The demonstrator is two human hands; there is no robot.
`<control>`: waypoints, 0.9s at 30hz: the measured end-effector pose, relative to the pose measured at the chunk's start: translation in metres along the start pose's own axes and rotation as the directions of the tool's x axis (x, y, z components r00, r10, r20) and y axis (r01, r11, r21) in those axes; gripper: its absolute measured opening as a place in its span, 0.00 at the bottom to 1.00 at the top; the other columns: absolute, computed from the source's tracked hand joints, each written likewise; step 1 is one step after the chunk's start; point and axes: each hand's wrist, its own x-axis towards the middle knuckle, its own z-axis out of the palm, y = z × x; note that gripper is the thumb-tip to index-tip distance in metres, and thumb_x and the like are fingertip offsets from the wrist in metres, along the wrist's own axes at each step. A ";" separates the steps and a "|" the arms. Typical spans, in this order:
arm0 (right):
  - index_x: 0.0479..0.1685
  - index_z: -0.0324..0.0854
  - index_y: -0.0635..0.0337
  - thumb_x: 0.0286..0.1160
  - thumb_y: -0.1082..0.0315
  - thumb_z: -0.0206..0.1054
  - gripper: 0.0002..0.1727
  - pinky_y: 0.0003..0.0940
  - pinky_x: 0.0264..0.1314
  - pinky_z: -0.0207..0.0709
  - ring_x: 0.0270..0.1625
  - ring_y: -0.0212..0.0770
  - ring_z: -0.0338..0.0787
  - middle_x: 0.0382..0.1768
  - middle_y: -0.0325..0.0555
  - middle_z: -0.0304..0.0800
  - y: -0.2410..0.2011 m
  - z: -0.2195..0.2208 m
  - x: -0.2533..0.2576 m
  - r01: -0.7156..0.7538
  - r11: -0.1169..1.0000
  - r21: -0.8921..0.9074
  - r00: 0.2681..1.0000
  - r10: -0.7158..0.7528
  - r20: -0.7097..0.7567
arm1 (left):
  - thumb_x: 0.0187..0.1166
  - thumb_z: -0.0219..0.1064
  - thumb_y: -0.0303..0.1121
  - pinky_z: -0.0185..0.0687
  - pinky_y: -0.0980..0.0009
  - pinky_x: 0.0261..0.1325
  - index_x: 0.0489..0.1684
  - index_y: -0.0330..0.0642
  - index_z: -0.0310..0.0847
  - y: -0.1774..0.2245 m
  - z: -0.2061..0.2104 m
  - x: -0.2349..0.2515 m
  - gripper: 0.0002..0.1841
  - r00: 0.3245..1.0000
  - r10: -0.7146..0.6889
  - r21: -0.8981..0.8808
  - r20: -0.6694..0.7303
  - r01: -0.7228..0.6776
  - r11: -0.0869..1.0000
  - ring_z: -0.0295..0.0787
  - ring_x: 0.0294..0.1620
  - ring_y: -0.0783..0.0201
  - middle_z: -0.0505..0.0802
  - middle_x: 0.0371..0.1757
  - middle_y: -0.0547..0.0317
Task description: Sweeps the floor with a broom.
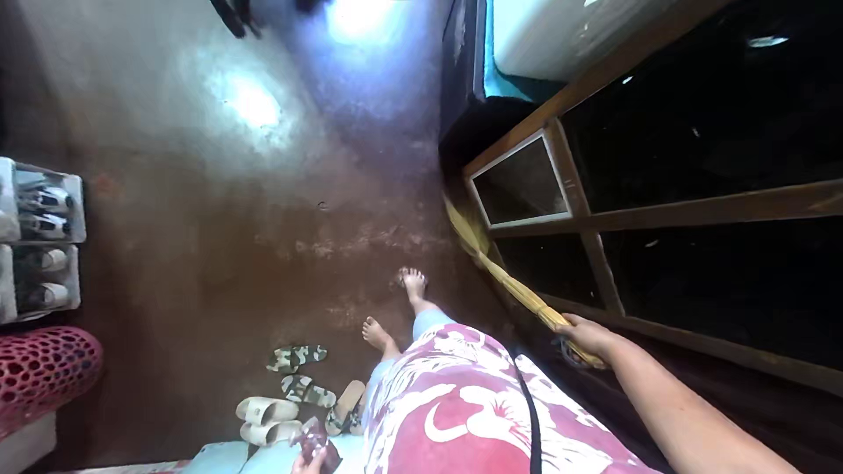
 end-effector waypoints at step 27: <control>0.92 0.61 0.54 0.86 0.53 0.66 0.37 0.68 0.83 0.65 0.81 0.68 0.76 0.77 0.70 0.77 0.081 0.083 0.096 0.064 0.998 0.011 0.998 -0.064 -0.005 | 0.76 0.73 0.26 0.77 0.45 0.72 0.70 0.30 0.78 0.075 0.040 -0.009 0.23 0.920 0.377 0.359 0.108 -0.390 0.848 0.84 0.67 0.44 0.87 0.65 0.34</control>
